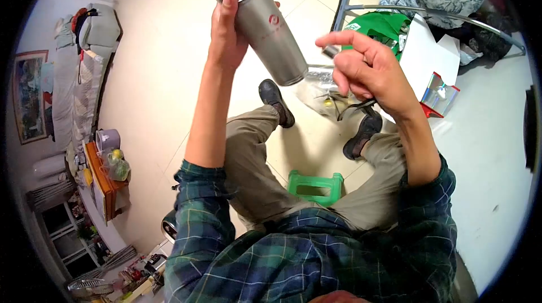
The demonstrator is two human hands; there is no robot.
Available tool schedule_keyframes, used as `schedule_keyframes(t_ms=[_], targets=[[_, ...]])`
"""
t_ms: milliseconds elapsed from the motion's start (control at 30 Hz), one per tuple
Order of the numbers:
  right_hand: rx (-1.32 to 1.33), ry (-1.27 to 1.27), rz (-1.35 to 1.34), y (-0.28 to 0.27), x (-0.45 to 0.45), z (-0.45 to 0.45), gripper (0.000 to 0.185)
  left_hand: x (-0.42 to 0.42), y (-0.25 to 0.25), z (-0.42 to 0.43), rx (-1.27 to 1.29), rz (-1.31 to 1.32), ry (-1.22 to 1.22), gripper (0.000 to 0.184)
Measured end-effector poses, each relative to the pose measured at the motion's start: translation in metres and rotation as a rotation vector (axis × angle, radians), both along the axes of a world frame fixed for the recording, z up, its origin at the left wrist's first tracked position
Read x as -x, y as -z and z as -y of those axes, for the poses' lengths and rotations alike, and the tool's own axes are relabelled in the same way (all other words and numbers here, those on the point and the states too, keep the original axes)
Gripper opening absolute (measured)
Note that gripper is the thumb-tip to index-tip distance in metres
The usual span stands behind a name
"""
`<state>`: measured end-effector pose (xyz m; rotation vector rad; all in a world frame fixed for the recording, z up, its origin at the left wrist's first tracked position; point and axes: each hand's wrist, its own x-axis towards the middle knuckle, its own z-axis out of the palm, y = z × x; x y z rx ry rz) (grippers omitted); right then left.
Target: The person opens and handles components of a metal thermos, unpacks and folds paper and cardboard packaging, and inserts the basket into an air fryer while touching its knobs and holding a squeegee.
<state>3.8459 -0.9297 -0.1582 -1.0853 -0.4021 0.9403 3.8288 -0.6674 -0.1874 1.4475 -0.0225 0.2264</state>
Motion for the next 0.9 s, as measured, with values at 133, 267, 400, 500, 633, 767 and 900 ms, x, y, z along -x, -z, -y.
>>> schedule_keyframes(t_ms=[133, 267, 400, 500, 633, 767, 900], targets=[[0.099, 0.217, 0.414, -0.001, 0.019, -0.017, 0.018, 0.037, 0.003, 0.026, -0.082, 0.05, -0.072, 0.083], [0.233, 0.273, 0.699, 0.011, 0.029, -0.038, 0.021, 0.049, 0.023, 0.053, -0.04, 0.137, -0.203, 0.081], [0.17, 0.344, 0.768, 0.013, 0.028, -0.041, 0.02, 0.054, 0.022, 0.049, 0.065, 0.13, -0.192, 0.084], [0.166, 0.356, 0.771, 0.013, 0.029, -0.047, 0.019, 0.051, 0.024, 0.044, 0.037, 0.142, -0.21, 0.086], [0.091, 0.347, 0.704, 0.017, 0.026, -0.052, 0.016, 0.053, 0.023, 0.04, 0.054, 0.133, -0.218, 0.086], [-0.025, 0.328, 0.532, 0.003, 0.023, -0.043, 0.012, 0.055, 0.017, 0.031, 0.133, 0.063, -0.195, 0.088], [-0.007, 0.386, 0.49, -0.005, 0.023, -0.043, 0.013, 0.058, 0.018, 0.031, 0.081, 0.059, -0.139, 0.089]])
